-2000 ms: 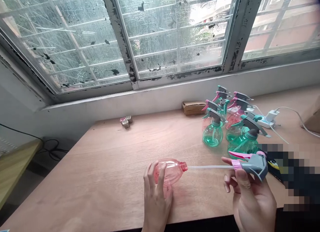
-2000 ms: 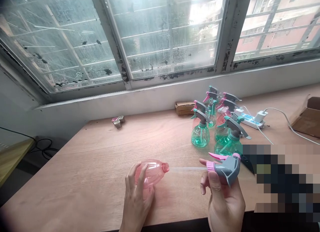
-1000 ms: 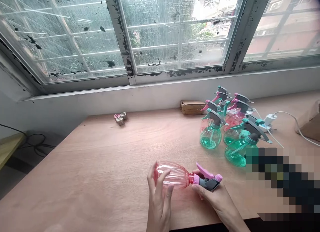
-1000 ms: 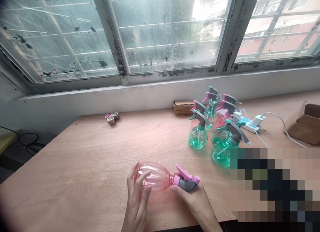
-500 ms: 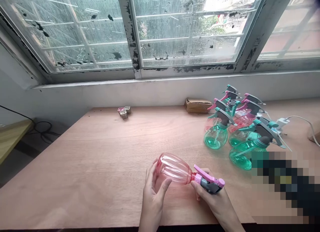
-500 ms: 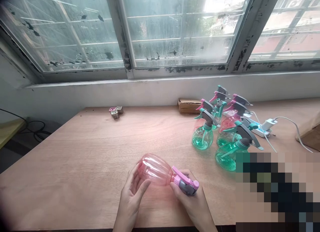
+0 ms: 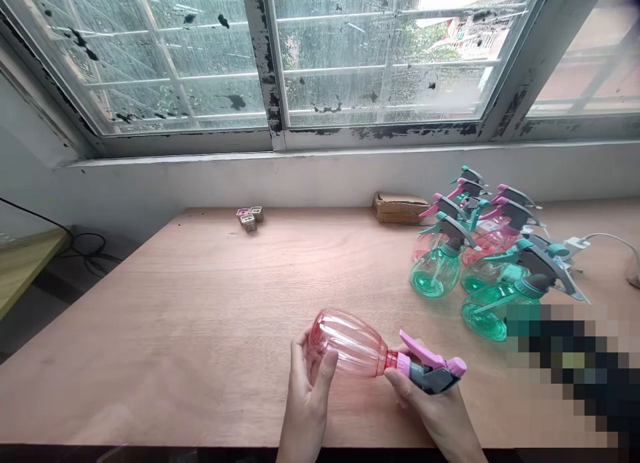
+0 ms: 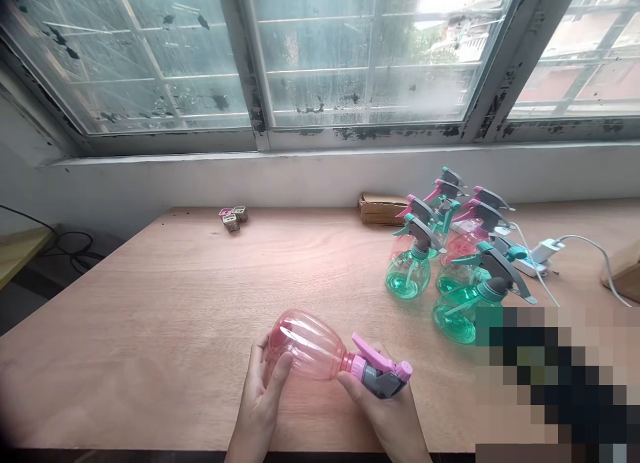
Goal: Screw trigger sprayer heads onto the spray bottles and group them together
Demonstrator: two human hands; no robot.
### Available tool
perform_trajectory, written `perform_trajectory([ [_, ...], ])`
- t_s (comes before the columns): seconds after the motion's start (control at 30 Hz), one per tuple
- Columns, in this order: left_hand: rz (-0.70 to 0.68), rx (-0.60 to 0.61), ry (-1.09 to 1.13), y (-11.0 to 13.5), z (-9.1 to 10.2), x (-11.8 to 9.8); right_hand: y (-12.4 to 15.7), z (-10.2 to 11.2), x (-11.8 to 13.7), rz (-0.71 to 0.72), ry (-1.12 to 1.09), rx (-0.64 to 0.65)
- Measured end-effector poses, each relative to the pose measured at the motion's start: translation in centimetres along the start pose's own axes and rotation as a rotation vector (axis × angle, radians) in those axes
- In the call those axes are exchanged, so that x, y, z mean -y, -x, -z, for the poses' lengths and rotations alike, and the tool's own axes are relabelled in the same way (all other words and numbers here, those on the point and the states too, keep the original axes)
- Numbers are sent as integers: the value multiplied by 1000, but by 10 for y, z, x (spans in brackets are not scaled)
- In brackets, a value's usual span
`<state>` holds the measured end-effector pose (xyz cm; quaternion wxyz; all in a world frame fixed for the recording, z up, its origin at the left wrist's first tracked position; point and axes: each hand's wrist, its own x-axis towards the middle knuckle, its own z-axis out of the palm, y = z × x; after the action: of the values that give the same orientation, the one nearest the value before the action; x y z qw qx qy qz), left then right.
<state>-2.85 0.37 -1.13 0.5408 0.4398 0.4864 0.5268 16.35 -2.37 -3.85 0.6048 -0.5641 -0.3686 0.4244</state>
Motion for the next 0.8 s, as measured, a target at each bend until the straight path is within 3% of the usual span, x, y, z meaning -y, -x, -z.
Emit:
perform_trajectory([
  [0.23, 7, 15, 20, 2, -3, -9, -4, 1, 1, 23, 32, -72],
  [0.4, -32, 93, 49, -1, 1, 2, -7, 2, 3, 46, 76, -72],
  [0.57, -58, 61, -31, -2, 2, 9, -7, 3, 0, 35, 57, -71],
  [0.8, -79, 79, 32, 12, -2, -11, -4, 4, 3, 33, 94, 34],
])
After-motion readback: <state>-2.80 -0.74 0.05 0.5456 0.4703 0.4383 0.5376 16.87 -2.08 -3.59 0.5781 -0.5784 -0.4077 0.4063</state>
